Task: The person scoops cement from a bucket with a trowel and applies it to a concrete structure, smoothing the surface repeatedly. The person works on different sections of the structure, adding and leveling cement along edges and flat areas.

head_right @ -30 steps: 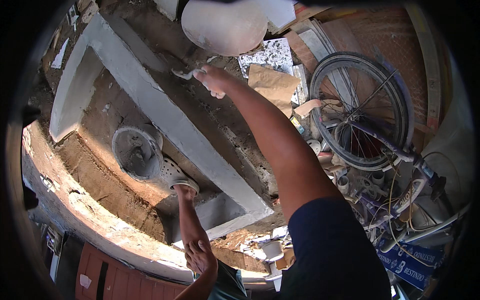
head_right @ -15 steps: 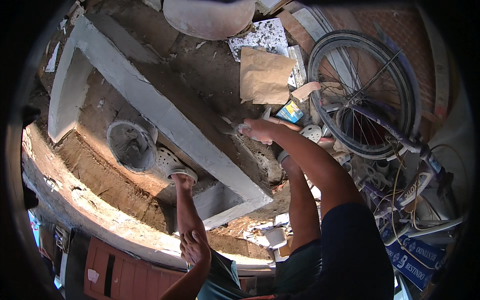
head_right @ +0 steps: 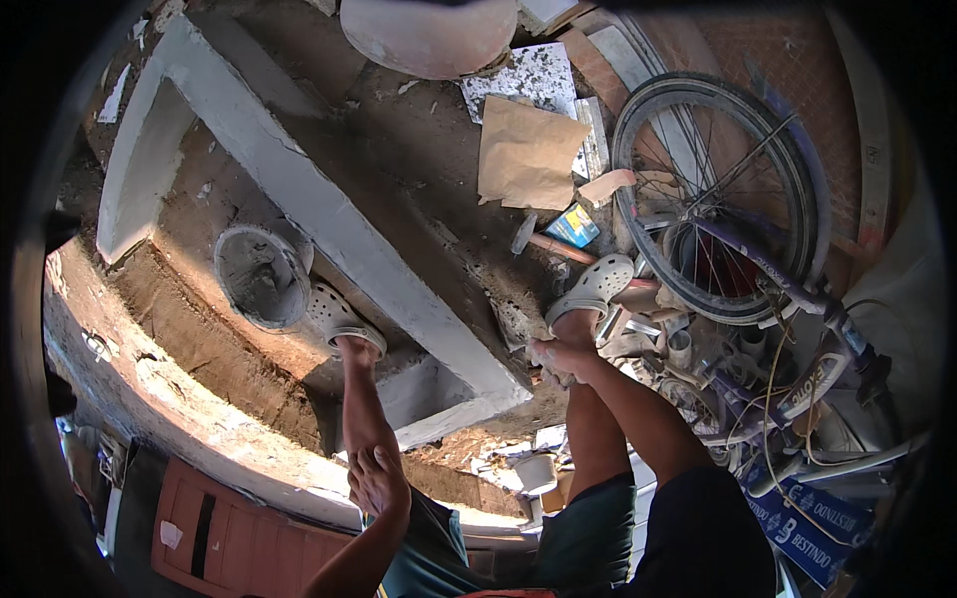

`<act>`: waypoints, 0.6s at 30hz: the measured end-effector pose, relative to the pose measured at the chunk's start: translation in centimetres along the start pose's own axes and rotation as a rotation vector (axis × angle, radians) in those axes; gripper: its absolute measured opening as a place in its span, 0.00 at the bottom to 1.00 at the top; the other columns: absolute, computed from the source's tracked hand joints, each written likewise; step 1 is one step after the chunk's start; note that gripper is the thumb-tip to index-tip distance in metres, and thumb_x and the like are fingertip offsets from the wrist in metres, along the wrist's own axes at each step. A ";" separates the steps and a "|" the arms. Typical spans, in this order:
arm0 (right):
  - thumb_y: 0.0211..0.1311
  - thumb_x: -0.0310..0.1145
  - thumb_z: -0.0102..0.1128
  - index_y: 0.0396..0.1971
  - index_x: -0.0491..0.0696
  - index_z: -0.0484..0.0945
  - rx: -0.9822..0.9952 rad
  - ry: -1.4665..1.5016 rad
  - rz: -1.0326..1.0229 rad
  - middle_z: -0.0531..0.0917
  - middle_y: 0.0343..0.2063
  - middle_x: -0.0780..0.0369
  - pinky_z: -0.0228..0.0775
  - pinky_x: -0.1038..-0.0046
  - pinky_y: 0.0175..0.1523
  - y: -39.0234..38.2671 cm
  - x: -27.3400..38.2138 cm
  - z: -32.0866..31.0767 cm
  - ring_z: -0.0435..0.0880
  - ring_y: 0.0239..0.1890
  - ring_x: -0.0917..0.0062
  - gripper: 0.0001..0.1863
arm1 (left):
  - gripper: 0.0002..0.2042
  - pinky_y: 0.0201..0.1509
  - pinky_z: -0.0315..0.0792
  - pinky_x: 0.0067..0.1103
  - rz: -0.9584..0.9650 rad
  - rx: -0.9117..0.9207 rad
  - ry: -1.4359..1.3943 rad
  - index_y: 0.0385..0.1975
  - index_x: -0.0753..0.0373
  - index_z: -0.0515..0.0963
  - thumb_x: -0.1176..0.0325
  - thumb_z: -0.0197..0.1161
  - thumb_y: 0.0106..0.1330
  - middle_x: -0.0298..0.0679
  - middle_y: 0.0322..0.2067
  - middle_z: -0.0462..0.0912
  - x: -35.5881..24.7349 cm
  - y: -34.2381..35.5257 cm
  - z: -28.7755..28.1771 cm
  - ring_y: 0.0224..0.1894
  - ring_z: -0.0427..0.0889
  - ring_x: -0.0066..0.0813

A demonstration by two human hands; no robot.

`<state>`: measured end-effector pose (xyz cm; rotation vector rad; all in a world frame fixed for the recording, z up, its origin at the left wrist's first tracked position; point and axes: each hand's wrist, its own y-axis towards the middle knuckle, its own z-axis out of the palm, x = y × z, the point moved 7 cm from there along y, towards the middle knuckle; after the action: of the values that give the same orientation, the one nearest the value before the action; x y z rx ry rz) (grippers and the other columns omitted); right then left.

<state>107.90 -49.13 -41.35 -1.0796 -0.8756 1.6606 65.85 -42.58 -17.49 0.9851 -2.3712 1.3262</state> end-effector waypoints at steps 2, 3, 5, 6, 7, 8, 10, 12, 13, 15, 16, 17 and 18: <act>0.76 0.67 0.52 0.53 0.49 0.79 0.086 0.034 -0.047 0.81 0.25 0.64 0.72 0.69 0.21 -2.7 5.9 1.8 0.78 0.16 0.76 0.33 | 0.30 0.75 0.58 0.44 0.006 -0.005 -0.027 0.69 0.57 0.74 0.42 0.46 0.79 0.40 0.73 0.70 0.1 0.0 -0.5 0.75 0.66 0.43; 0.77 0.66 0.50 0.43 0.51 0.77 0.126 0.063 -0.117 0.73 0.20 0.68 0.67 0.72 0.17 -3.9 10.3 3.2 0.72 0.14 0.81 0.29 | 0.30 0.75 0.58 0.43 0.002 0.001 -0.045 0.69 0.57 0.74 0.42 0.46 0.79 0.40 0.73 0.70 0.3 -0.1 -0.8 0.75 0.65 0.43; 0.78 0.66 0.48 0.45 0.50 0.76 0.117 0.019 -0.222 0.74 0.20 0.67 0.65 0.74 0.16 -6.6 20.0 5.6 0.71 0.13 0.82 0.30 | 0.30 0.76 0.57 0.43 -0.005 0.014 -0.084 0.69 0.57 0.74 0.42 0.46 0.80 0.40 0.73 0.70 0.4 0.1 -1.4 0.75 0.65 0.44; 0.78 0.67 0.47 0.45 0.49 0.75 0.121 -0.019 -0.230 0.73 0.21 0.66 0.64 0.73 0.17 -7.7 24.7 6.9 0.70 0.14 0.81 0.31 | 0.30 0.76 0.57 0.43 -0.003 0.010 -0.101 0.69 0.57 0.74 0.42 0.45 0.80 0.40 0.73 0.70 0.4 0.2 -1.7 0.75 0.65 0.44; 0.78 0.68 0.44 0.42 0.51 0.72 0.089 -0.091 -0.254 0.73 0.22 0.68 0.63 0.71 0.19 -8.8 29.1 8.0 0.70 0.16 0.81 0.30 | 0.30 0.76 0.57 0.43 -0.002 0.009 -0.115 0.69 0.57 0.74 0.42 0.45 0.80 0.41 0.73 0.70 0.5 0.3 -2.2 0.75 0.64 0.45; 0.78 0.70 0.43 0.42 0.51 0.72 0.090 -0.124 -0.310 0.73 0.23 0.68 0.63 0.71 0.21 -10.2 33.1 9.2 0.70 0.17 0.81 0.32 | 0.30 0.76 0.57 0.43 -0.001 0.006 -0.117 0.70 0.57 0.74 0.42 0.45 0.80 0.41 0.73 0.70 0.6 0.4 -2.6 0.75 0.64 0.45; 0.78 0.69 0.43 0.45 0.49 0.72 0.087 -0.124 -0.486 0.71 0.21 0.67 0.61 0.74 0.17 -13.1 39.5 11.2 0.66 0.13 0.82 0.33 | 0.32 0.77 0.56 0.44 -0.011 0.028 -0.168 0.71 0.58 0.73 0.41 0.43 0.81 0.43 0.73 0.70 0.9 0.8 -3.3 0.75 0.65 0.48; 0.79 0.67 0.45 0.48 0.47 0.72 -0.006 -0.187 -0.730 0.70 0.21 0.68 0.61 0.74 0.17 -16.1 43.2 12.9 0.67 0.13 0.82 0.32 | 0.33 0.77 0.55 0.45 -0.018 0.054 -0.197 0.71 0.59 0.72 0.40 0.42 0.81 0.44 0.74 0.69 1.4 1.1 -4.1 0.75 0.65 0.48; 0.79 0.65 0.46 0.47 0.46 0.71 -0.161 -0.291 -0.762 0.74 0.23 0.64 0.66 0.69 0.19 -17.1 43.8 13.1 0.73 0.16 0.76 0.31 | 0.34 0.77 0.56 0.45 -0.024 0.053 -0.202 0.71 0.61 0.72 0.39 0.41 0.81 0.45 0.74 0.69 1.7 1.3 -4.6 0.74 0.66 0.50; 0.80 0.61 0.48 0.46 0.44 0.69 -0.430 -0.506 -0.941 0.82 0.27 0.56 0.76 0.59 0.24 -19.3 45.6 13.6 0.85 0.22 0.62 0.29 | 0.35 0.77 0.56 0.45 -0.035 0.051 -0.245 0.71 0.61 0.72 0.39 0.40 0.81 0.46 0.73 0.70 2.4 2.2 -5.5 0.73 0.68 0.50; 0.80 0.59 0.48 0.48 0.44 0.68 -0.610 -0.684 -1.023 0.84 0.28 0.52 0.77 0.55 0.28 -20.3 46.3 13.8 0.86 0.25 0.57 0.27 | 0.35 0.77 0.57 0.45 -0.045 0.058 -0.262 0.71 0.61 0.72 0.38 0.40 0.81 0.46 0.73 0.70 2.8 2.5 -5.8 0.73 0.68 0.51; 0.80 0.56 0.49 0.49 0.44 0.68 -0.757 -0.876 -1.118 0.85 0.30 0.49 0.78 0.51 0.31 -21.1 46.6 14.5 0.87 0.28 0.51 0.26 | 0.35 0.76 0.58 0.45 -0.044 0.052 -0.270 0.71 0.61 0.72 0.37 0.39 0.80 0.46 0.73 0.71 3.2 2.9 -6.1 0.72 0.70 0.51; 0.80 0.54 0.50 0.50 0.44 0.67 -0.917 -1.065 -1.168 0.86 0.32 0.45 0.80 0.48 0.35 -21.5 46.8 14.9 0.89 0.31 0.45 0.25 | 0.36 0.75 0.58 0.45 -0.045 0.057 -0.291 0.71 0.61 0.72 0.37 0.39 0.80 0.46 0.73 0.72 3.5 3.2 -6.3 0.71 0.70 0.51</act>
<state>92.81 0.78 -28.96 0.1018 -2.4724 0.6344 60.43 -37.76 -14.29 1.3203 -2.5107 1.3190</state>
